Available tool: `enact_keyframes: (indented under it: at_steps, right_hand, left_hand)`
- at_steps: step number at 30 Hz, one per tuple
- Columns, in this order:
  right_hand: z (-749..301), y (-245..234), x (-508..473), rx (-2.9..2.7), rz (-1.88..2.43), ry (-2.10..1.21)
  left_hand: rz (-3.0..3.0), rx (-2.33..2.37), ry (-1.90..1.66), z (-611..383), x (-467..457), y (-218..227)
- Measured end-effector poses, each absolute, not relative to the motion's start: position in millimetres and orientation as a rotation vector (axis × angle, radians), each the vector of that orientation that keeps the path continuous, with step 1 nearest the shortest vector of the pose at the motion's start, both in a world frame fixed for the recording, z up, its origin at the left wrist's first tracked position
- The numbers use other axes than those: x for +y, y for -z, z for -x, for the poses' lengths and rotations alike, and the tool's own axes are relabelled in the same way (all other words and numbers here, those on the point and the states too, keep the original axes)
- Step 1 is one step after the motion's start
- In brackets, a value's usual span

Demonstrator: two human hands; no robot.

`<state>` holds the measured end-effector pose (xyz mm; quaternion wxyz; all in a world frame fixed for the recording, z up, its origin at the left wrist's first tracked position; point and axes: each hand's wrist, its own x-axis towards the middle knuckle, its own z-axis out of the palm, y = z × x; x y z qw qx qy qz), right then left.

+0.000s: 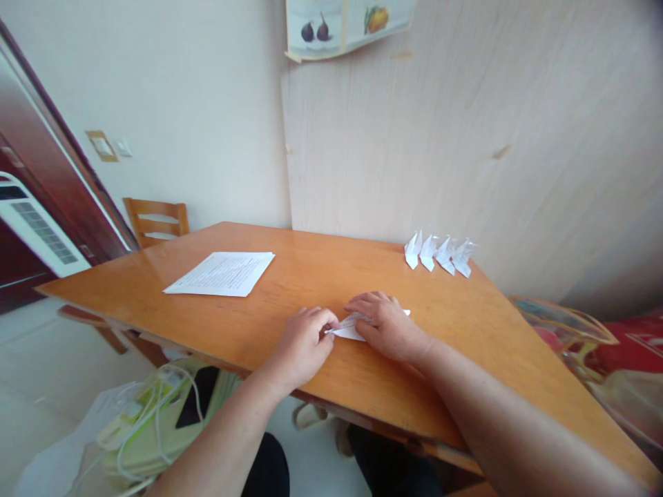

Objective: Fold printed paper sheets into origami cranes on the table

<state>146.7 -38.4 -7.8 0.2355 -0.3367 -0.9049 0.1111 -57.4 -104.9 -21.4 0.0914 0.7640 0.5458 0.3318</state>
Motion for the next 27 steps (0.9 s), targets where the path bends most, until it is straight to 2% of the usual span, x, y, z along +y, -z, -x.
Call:
enact_keyframes:
  at_steps: [6,15,27]
  right_hand:
    - [-148.1,3.1,-35.9,-2.470,0.971,-0.303]
    - [-156.6,-0.2,-24.0,-2.219,1.010,-0.539]
    - [-153.3,-5.6,-32.5,-2.183,1.022,-0.551]
  left_hand:
    - [-2.105,1.482,-1.192,55.2,-92.1,19.7]
    - [-1.519,1.251,-1.380,31.0,-70.1,14.9]
    - [-1.507,1.283,-1.439,32.5,-69.4,15.5]
